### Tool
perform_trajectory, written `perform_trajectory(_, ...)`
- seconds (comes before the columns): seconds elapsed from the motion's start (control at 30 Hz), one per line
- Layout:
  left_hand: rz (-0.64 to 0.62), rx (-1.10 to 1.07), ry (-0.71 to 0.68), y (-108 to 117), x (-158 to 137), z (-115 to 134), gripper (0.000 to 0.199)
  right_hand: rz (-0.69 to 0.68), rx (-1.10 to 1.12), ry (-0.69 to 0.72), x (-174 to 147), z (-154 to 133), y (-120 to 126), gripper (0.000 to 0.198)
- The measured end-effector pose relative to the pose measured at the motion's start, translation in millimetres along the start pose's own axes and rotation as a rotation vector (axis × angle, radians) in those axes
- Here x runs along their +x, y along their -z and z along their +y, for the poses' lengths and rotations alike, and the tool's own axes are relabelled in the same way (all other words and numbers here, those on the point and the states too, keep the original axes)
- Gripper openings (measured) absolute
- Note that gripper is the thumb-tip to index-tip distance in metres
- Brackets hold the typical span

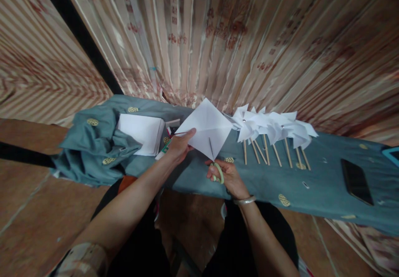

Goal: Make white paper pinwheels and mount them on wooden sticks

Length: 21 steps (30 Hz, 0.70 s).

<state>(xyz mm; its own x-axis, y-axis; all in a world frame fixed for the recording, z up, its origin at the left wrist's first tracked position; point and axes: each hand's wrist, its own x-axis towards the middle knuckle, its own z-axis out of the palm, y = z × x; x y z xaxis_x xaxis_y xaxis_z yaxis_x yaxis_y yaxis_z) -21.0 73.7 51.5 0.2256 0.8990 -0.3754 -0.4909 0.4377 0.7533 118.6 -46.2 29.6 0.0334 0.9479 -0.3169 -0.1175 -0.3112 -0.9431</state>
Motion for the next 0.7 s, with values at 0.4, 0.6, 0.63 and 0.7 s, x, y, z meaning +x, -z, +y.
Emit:
perform_trajectory(0.4,-0.013,0.006,0.007,-0.9,-4.3,-4.0,0.026,0.004,-0.006,0.013,1.5,2.0,0.2,0.048)
perform_trajectory(0.6,-0.009,-0.002,-0.004,-1.2,-3.1,-3.8,0.024,0.019,-0.007,-0.007,2.0,2.6,0.3,0.05)
perform_trajectory(0.63,-0.008,-0.001,-0.001,-1.1,-2.9,-3.9,0.025,0.025,-0.001,-0.01,2.0,2.5,0.1,0.05)
perform_trajectory(0.7,-0.009,0.004,0.004,-0.9,-2.7,-4.2,0.026,0.036,0.008,-0.014,2.0,2.3,-0.4,0.05)
